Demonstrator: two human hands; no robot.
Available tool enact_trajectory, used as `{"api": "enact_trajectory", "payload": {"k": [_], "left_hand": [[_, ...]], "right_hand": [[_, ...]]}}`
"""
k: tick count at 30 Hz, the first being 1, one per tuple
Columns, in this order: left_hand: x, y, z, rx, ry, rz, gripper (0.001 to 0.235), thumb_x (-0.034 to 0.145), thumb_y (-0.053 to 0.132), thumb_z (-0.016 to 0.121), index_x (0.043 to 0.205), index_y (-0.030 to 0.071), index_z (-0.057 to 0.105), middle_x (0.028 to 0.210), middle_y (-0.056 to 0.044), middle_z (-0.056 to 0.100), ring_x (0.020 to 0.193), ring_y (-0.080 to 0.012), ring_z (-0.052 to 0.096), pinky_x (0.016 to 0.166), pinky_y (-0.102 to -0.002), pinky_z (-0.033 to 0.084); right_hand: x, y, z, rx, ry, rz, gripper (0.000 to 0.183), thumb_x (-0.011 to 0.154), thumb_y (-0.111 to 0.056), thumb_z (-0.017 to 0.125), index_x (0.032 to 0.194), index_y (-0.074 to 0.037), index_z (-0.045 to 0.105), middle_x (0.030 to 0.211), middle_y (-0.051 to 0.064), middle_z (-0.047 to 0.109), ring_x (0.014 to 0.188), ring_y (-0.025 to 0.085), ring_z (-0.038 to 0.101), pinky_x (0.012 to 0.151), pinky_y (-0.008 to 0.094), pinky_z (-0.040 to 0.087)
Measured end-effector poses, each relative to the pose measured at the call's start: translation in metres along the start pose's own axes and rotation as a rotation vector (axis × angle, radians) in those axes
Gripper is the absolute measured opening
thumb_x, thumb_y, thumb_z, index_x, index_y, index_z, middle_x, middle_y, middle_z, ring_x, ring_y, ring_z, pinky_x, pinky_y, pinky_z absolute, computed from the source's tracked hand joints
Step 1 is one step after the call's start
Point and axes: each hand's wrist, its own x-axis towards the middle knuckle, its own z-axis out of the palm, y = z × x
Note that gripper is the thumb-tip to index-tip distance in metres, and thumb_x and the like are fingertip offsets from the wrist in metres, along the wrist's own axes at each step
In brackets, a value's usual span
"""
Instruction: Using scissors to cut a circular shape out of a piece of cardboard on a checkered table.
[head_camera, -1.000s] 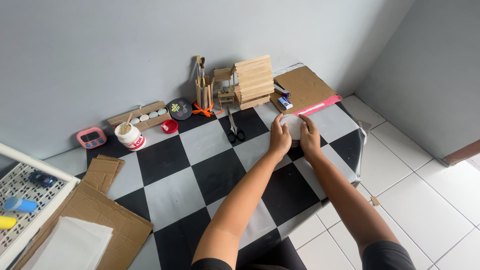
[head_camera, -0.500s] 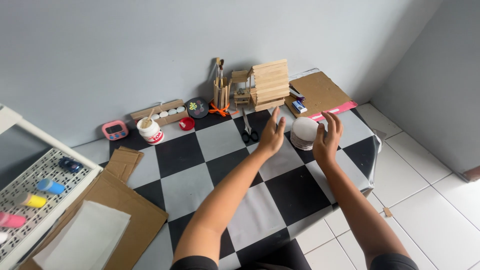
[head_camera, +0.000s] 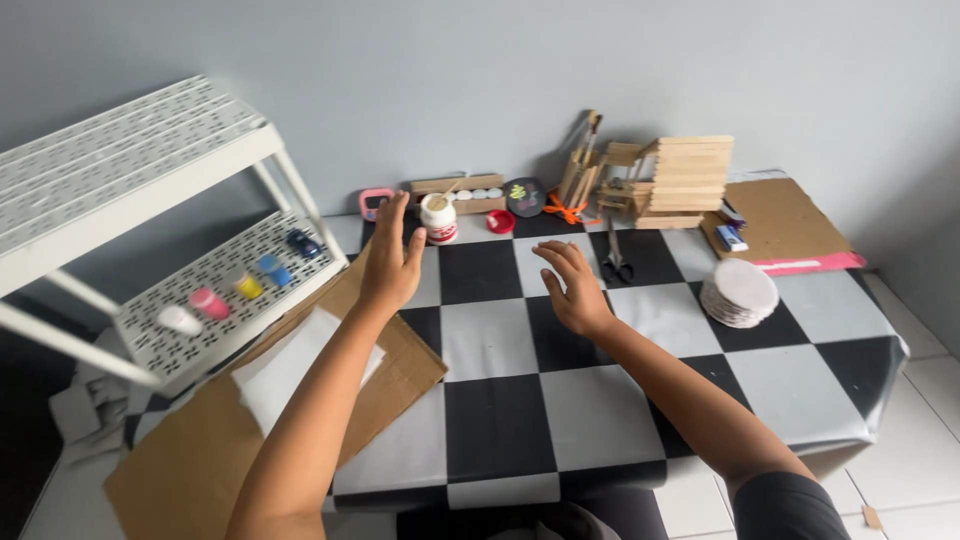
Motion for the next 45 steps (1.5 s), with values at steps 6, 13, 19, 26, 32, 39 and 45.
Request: {"api": "enact_trajectory", "payload": {"k": [6,13,19,26,32,39,45], "left_hand": [[-0.081,-0.04,-0.106,0.144,-0.096,-0.286,0.051,0.108,0.034,0.04,0.154,0.011,0.035,0.156,-0.02,0.037,0.146,-0.0445,0.031,0.116,-0.058,0.034],[-0.157,-0.084,-0.159,0.56,-0.33,-0.544,0.051,0.101,0.054,0.045,0.144,0.025,0.05,0.138,-0.004,0.051,0.13,-0.0288,0.054,0.099,-0.042,0.054],[-0.158,-0.058,-0.178,0.539,-0.531,-0.596,0.06,0.093,0.046,0.059,0.144,0.015,0.052,0.141,-0.014,0.052,0.131,-0.0349,0.053,0.1,-0.046,0.053],[-0.151,-0.079,-0.16,0.407,-0.528,-0.721,0.058,0.089,0.038,0.068,0.138,0.008,0.057,0.132,-0.018,0.061,0.123,-0.0368,0.06,0.094,-0.047,0.055],[-0.138,-0.05,-0.167,0.235,-0.506,-0.783,0.051,0.087,0.025,0.071,0.133,0.005,0.058,0.133,-0.02,0.061,0.126,-0.0401,0.059,0.098,-0.05,0.052],[-0.122,-0.024,-0.206,-0.139,-0.275,-0.972,0.056,0.086,0.016,0.074,0.139,0.01,0.057,0.136,-0.02,0.062,0.131,-0.0397,0.055,0.104,-0.054,0.047],[-0.12,-0.02,-0.237,-0.083,-0.267,-1.042,0.058,0.084,0.012,0.073,0.14,0.004,0.058,0.137,-0.023,0.062,0.134,-0.0408,0.053,0.107,-0.055,0.044]], "right_hand": [[0.033,-0.092,0.077,0.1,-0.327,0.128,0.025,0.107,-0.024,0.052,0.124,-0.013,0.067,0.108,0.004,0.068,0.106,0.023,0.067,0.096,0.042,0.053],[0.047,-0.15,0.149,0.091,-0.498,0.168,0.021,0.102,-0.026,0.057,0.113,-0.014,0.07,0.097,0.002,0.069,0.096,0.02,0.068,0.083,0.036,0.057],[0.058,-0.184,0.146,0.032,-0.747,0.312,0.053,0.099,-0.018,0.055,0.147,-0.014,0.031,0.11,0.015,0.064,0.108,0.033,0.067,0.096,0.047,0.056],[0.054,-0.158,0.165,0.269,-0.635,0.513,0.06,0.095,-0.006,0.062,0.151,-0.014,0.043,0.113,0.013,0.068,0.108,0.026,0.069,0.094,0.041,0.057],[0.048,-0.135,0.157,0.625,-0.555,0.569,0.057,0.094,-0.001,0.06,0.149,-0.011,0.049,0.111,0.015,0.068,0.095,0.022,0.07,0.082,0.037,0.06],[0.06,-0.081,0.093,0.754,-0.492,0.504,0.061,0.09,0.005,0.058,0.149,-0.01,0.051,0.107,0.012,0.065,0.089,0.017,0.067,0.075,0.032,0.059],[0.067,-0.037,-0.005,0.35,-0.476,0.596,0.056,0.094,0.008,0.057,0.146,-0.013,0.059,0.117,0.024,0.067,0.098,0.038,0.07,0.083,0.046,0.058]]}}
